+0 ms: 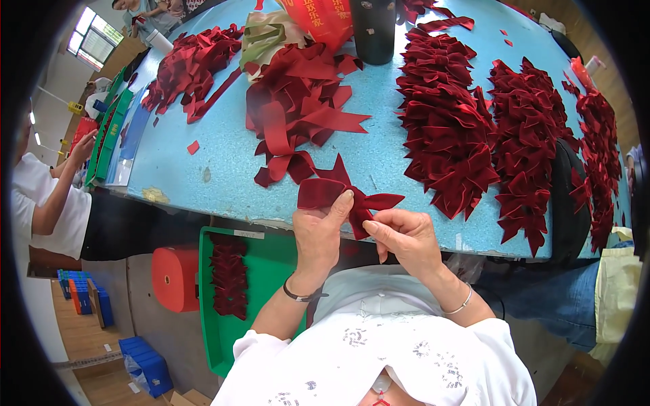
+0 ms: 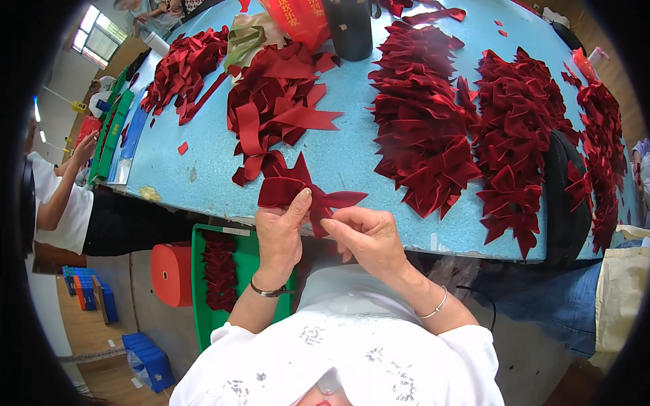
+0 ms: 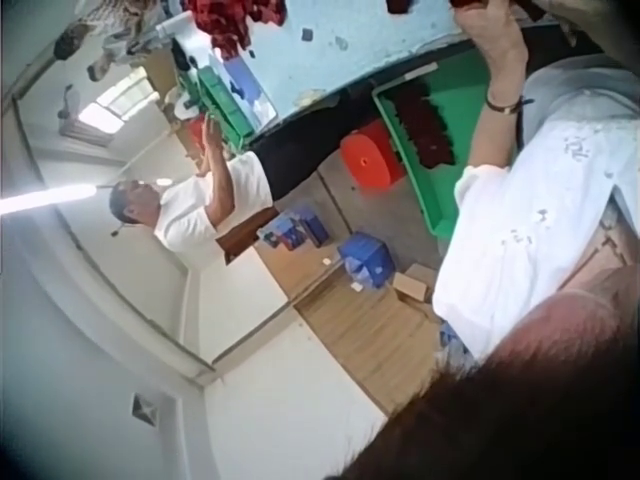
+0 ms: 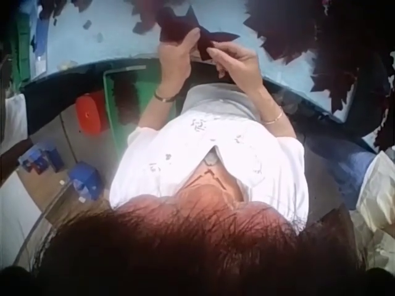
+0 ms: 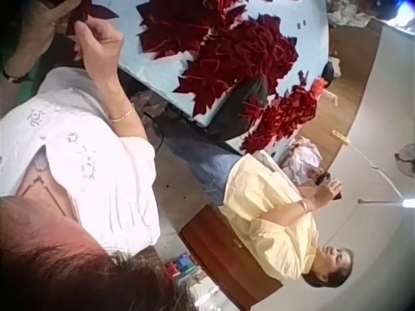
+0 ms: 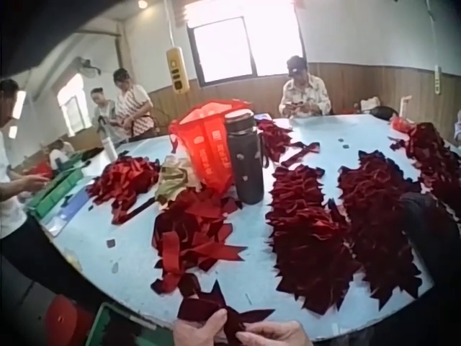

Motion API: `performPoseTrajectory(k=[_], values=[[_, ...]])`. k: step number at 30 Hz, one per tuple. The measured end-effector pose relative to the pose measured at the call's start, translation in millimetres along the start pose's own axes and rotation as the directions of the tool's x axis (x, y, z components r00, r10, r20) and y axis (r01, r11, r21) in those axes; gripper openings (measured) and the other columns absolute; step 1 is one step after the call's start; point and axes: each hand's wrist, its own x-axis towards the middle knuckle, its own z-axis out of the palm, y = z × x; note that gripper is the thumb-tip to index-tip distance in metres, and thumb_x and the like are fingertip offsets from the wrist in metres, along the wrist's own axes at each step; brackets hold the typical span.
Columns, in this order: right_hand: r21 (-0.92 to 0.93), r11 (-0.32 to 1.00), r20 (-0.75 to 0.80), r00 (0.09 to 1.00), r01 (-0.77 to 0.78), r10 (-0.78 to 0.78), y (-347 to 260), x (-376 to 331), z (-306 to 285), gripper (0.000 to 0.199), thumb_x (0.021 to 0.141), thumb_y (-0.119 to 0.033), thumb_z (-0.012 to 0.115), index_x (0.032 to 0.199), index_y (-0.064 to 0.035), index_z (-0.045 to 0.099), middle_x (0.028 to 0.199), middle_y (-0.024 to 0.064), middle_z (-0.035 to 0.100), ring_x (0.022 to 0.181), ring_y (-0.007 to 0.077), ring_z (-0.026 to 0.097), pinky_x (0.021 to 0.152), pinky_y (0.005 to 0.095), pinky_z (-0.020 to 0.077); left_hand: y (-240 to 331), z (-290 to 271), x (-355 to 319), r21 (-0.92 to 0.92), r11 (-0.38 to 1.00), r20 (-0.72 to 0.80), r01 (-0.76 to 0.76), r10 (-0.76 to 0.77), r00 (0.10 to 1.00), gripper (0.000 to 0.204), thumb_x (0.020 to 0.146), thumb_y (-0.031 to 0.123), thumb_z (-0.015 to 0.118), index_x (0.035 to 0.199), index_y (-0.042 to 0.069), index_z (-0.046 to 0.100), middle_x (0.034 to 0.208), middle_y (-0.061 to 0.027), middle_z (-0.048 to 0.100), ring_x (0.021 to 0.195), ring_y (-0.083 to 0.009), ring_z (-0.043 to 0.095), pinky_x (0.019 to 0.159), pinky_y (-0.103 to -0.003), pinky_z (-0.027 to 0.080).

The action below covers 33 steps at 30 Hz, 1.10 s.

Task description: Assembling and folding red fabric ribbon pieces into decorative shapes at a factory workbench.

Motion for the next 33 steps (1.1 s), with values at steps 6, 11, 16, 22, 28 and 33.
performPoseTrajectory(k=[6,11,16,22,28,33], values=[[0.067,0.998,0.005,1.0,-0.014,0.014,3.9,1.0,-2.9,0.01,0.085,-0.007,0.065,0.081,0.0015,0.061,0.064,0.0031,0.06,0.051,0.0078,0.058,0.044,0.0208,0.0477,6.7,7.9,-2.6,-0.245,0.965,-0.022,0.098,-0.107,0.994,0.011,0.083,0.007,0.067,0.09,0.002,0.061,0.084,-0.003,0.064,0.07,-0.0101,0.059,0.064,-0.025,0.049],[0.112,0.993,-0.036,0.999,0.032,-0.029,8.8,2.5,0.3,0.011,0.084,-0.005,0.065,0.08,0.0008,0.057,0.071,0.005,0.062,0.056,0.0092,0.06,0.048,0.0228,0.0518,6.5,7.6,-0.5,-0.268,0.953,0.073,0.143,-0.128,0.989,0.014,0.08,0.005,0.07,0.091,0.002,0.062,0.084,-0.0038,0.065,0.072,-0.0115,0.061,0.066,-0.026,0.05],[0.138,0.99,0.0,1.0,0.029,-0.029,10.0,3.8,-3.3,0.014,0.082,-0.002,0.067,0.08,-0.0004,0.053,0.074,0.0067,0.062,0.058,0.0105,0.061,0.05,0.0233,0.0536,7.5,7.2,-4.6,-0.214,0.958,0.134,0.19,-0.164,0.977,0.014,0.078,0.004,0.071,0.09,0.002,0.063,0.083,-0.0041,0.066,0.07,-0.0119,0.06,0.062,-0.025,0.048],[0.208,0.978,0.013,1.0,0.019,-0.022,11.2,3.7,-1.4,0.021,0.08,0.0,0.068,0.088,0.0,0.049,0.078,0.0094,0.063,0.061,0.0131,0.064,0.05,0.0217,0.0521,-0.7,7.3,-4.4,-0.233,0.96,0.045,0.158,-0.151,0.987,0.011,0.078,0.003,0.071,0.087,0.001,0.065,0.08,-0.0043,0.066,0.068,-0.012,0.059,0.06,-0.025,0.046],[0.185,0.982,-0.025,1.0,0.022,-0.018,1.8,2.8,-0.4,0.033,0.079,0.0,0.069,0.099,0.0017,0.044,0.076,0.0094,0.062,0.066,0.0171,0.067,0.049,0.0196,0.0488,-2.0,11.5,-5.7,-0.284,0.944,0.021,0.168,-0.17,0.985,0.01,0.079,0.002,0.07,0.087,0.001,0.065,0.08,-0.0051,0.066,0.068,-0.0123,0.059,0.06,-0.026,0.046],[0.059,0.998,-0.015,1.0,0.019,-0.018,4.0,3.5,-3.7,0.035,0.078,0.001,0.069,0.101,0.0031,0.043,0.074,0.0085,0.061,0.068,0.0185,0.068,0.05,0.0195,0.0487,-6.3,9.9,-5.2,-0.315,0.918,0.021,0.24,-0.246,0.969,0.011,0.079,0.003,0.07,0.088,0.001,0.065,0.081,-0.0053,0.066,0.069,-0.0125,0.06,0.06,-0.026,0.047]])
